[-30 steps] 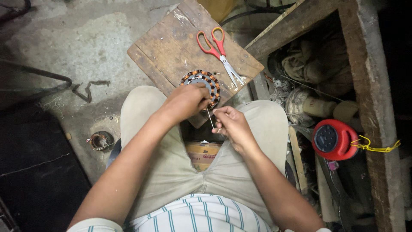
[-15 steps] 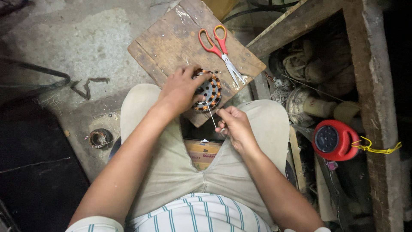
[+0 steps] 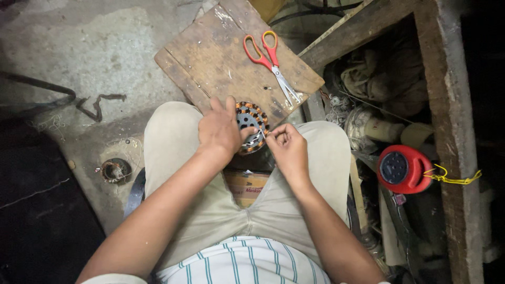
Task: The person winds copper wire around the slots of a circular metal stator core. They use their hands to guide the wire and a pair of scissors to cut the wire at the end.
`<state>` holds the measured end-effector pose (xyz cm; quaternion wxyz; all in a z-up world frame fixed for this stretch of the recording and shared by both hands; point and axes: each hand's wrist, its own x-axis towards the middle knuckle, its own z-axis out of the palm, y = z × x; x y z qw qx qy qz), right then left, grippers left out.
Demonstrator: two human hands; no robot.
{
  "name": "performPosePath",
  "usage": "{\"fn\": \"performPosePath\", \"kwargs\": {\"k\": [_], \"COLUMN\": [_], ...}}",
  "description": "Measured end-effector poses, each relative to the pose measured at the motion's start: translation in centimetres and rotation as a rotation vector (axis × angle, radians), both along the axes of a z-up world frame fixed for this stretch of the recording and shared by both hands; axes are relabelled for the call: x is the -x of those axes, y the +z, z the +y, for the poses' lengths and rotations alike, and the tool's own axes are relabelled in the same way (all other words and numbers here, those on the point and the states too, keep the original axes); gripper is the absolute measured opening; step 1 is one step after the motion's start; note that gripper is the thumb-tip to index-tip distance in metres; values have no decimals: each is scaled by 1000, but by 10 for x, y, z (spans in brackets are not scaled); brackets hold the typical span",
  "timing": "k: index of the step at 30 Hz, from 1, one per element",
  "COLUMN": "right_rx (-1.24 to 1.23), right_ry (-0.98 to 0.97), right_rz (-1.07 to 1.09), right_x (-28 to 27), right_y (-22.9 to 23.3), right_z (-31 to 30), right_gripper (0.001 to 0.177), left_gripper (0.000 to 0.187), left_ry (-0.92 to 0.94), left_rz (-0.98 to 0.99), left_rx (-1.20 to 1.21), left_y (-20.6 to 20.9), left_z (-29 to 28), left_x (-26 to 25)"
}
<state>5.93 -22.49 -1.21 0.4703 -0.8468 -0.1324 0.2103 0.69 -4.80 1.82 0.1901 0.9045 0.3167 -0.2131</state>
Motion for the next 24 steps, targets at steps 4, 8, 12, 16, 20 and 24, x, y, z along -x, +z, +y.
{"fn": "performPosePath", "kwargs": {"k": [4,8,12,16,20,24], "right_rx": [67,82,105,59,4,-24], "right_ry": [1,-32,-36,-9,23,30], "right_rz": [-137,-150,-140,-89,6,66], "right_x": [2,1,1,-1,-4,-8], "right_y": [2,5,3,-3,-11,-14], "right_z": [3,6,6,1,-2,-3], "right_gripper": [13,18,19,16,16,14], "left_gripper": [93,93,93,91,84,76], "left_ry": [-16,-12,-5,-42,-120,-155], "left_rz": [-40,-47,-20,-90,-216,-364], "left_rx": [-15,-24,-22,-121,-221,-190], "left_y": [-4,-5,-5,-4,-4,-5], "left_z": [-4,-3,0,0,-1,-2], "left_x": [0,-1,-1,2,3,5]}}
